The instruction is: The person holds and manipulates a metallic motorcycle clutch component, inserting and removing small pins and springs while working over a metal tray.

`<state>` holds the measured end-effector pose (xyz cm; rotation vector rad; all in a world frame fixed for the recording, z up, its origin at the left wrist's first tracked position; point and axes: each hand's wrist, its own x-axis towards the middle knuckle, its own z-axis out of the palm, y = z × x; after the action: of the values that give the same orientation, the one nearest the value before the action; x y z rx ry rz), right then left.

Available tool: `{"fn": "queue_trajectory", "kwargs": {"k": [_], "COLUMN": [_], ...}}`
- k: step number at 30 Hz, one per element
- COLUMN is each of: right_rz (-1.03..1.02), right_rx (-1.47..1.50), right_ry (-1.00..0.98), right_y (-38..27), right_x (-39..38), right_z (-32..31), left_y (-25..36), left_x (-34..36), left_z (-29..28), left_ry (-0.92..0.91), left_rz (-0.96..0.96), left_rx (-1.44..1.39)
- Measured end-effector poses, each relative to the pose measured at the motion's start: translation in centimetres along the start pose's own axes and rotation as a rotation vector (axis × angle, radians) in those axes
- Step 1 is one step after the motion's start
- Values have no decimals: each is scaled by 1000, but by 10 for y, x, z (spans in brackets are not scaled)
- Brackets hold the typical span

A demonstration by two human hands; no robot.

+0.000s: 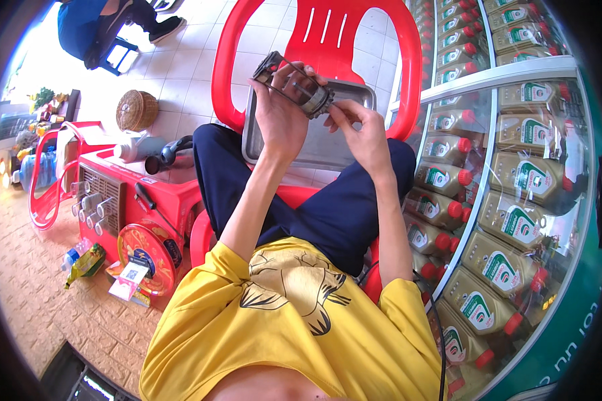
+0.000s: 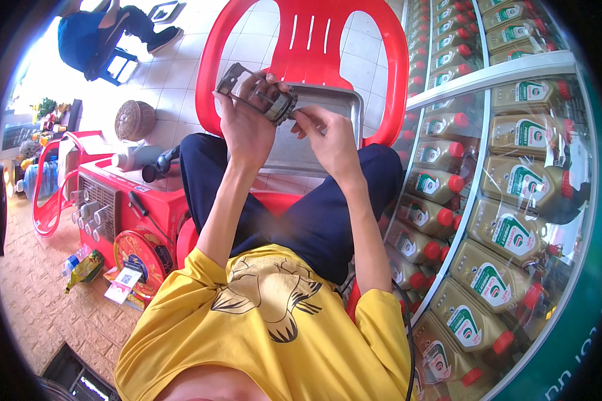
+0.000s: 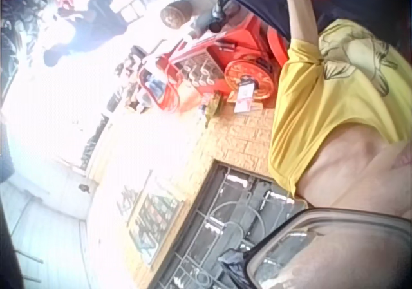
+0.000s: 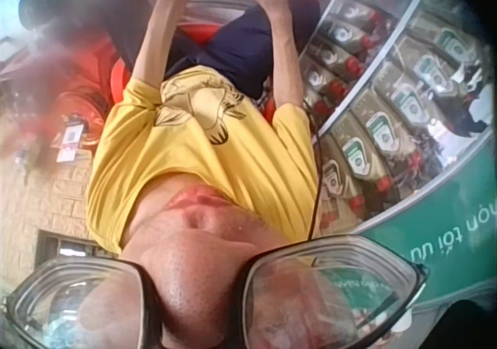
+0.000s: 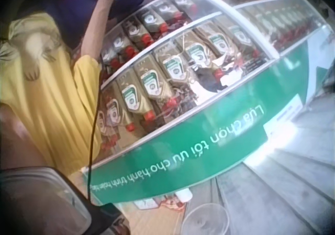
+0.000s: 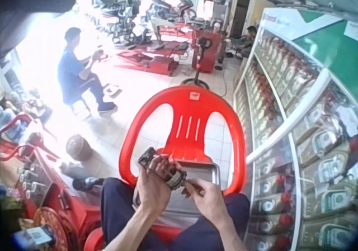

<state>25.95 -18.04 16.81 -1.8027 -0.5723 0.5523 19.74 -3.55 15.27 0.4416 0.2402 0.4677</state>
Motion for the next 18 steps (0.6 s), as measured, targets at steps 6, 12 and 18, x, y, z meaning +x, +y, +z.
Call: {"fn": "queue_trajectory", "kwargs": {"k": [6, 12, 18], "right_rz": [-80, -110, -68], "right_rx": [-37, -160, -283], "right_ry": [-18, 135, 158], "right_y": [-2, -16, -2], "right_x": [1, -3, -5], "right_z": [-4, 0, 2], "left_y": [0, 1, -2], "left_x": [0, 3, -1], "left_z": [8, 10, 11], "left_ry": [-37, -56, -21], "left_rz": [-18, -24, -26], "left_rx": [-23, 7, 24]}}
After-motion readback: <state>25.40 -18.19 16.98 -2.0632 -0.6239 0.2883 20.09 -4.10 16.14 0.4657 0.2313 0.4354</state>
